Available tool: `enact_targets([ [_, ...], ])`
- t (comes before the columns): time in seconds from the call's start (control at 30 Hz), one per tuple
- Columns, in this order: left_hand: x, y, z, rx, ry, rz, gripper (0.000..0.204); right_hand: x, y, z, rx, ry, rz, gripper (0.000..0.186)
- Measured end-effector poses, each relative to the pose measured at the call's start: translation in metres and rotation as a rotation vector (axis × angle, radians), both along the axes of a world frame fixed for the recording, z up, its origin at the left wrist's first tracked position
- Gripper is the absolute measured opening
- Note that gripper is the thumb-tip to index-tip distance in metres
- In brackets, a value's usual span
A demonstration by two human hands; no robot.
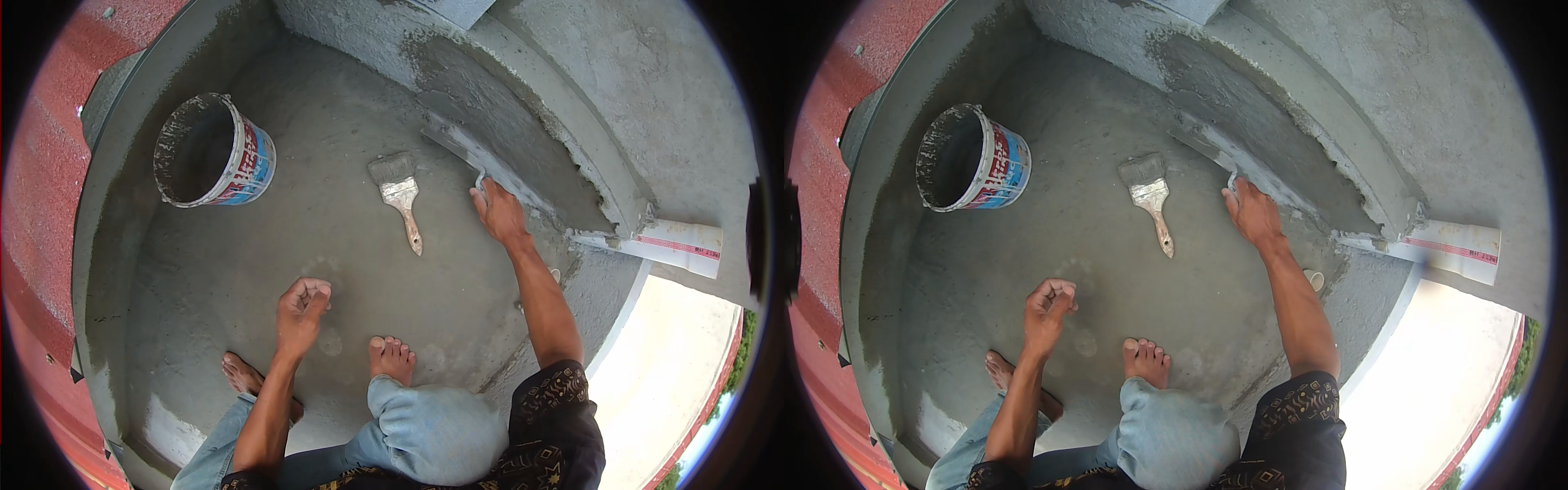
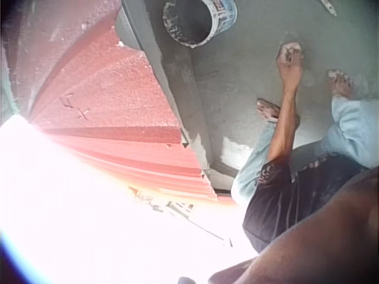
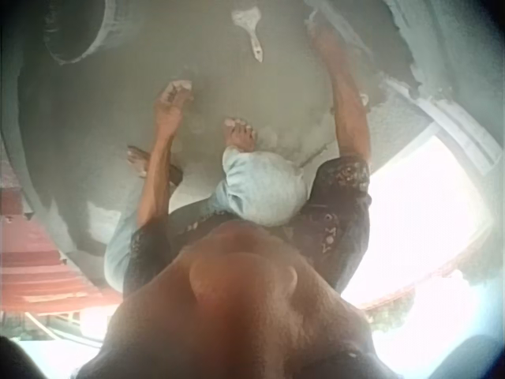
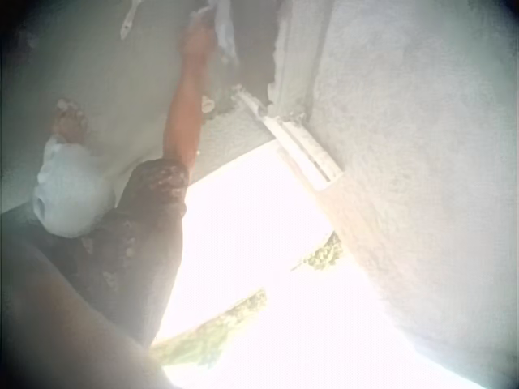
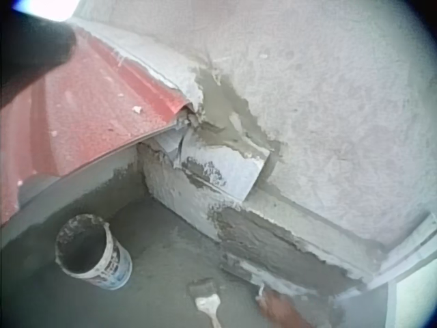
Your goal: The person scoops cement from a bucket with a trowel and applies it to a concrete floor and wall junction, smoothing it with the trowel and a brush. The person then moves to a different area and continues applying cement to a wall edge.
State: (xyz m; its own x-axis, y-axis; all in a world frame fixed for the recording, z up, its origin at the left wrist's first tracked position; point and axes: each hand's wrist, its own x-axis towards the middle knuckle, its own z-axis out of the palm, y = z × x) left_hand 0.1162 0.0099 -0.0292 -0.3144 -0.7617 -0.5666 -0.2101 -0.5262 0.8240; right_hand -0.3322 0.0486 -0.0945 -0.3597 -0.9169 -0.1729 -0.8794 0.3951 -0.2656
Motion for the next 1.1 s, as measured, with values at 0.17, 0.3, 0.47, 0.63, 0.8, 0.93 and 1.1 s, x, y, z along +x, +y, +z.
enact_targets([
  [0.17,0.004,0.006,-0.005,-0.001,-0.015,0.010,0.021,-0.010,-0.019,-0.011,0.052,0.071,0.034,0.039],
  [0.3,0.001,0.010,-0.009,0.023,-0.023,0.014,0.020,-0.023,-0.027,-0.009,0.066,0.070,0.067,0.040],
  [0.47,-0.008,0.012,-0.007,0.044,-0.017,-0.002,0.020,-0.003,-0.050,-0.009,0.001,0.023,-0.028,0.040],
  [0.63,-0.017,0.010,-0.006,0.031,0.015,-0.021,0.022,0.025,-0.085,-0.010,-0.120,-0.016,-0.044,0.035],
  [0.8,-0.019,0.008,0.000,-0.045,-0.014,-0.052,0.021,0.031,-0.080,-0.013,-0.204,0.026,-0.086,0.034],
  [0.93,-0.017,0.008,0.003,-0.039,-0.025,-0.039,0.020,0.032,-0.076,-0.004,-0.201,0.059,-0.104,0.034],
  [1.1,-0.014,0.005,0.004,-0.059,-0.010,-0.039,0.021,0.030,-0.067,-0.004,-0.231,0.083,-0.149,0.035],
])
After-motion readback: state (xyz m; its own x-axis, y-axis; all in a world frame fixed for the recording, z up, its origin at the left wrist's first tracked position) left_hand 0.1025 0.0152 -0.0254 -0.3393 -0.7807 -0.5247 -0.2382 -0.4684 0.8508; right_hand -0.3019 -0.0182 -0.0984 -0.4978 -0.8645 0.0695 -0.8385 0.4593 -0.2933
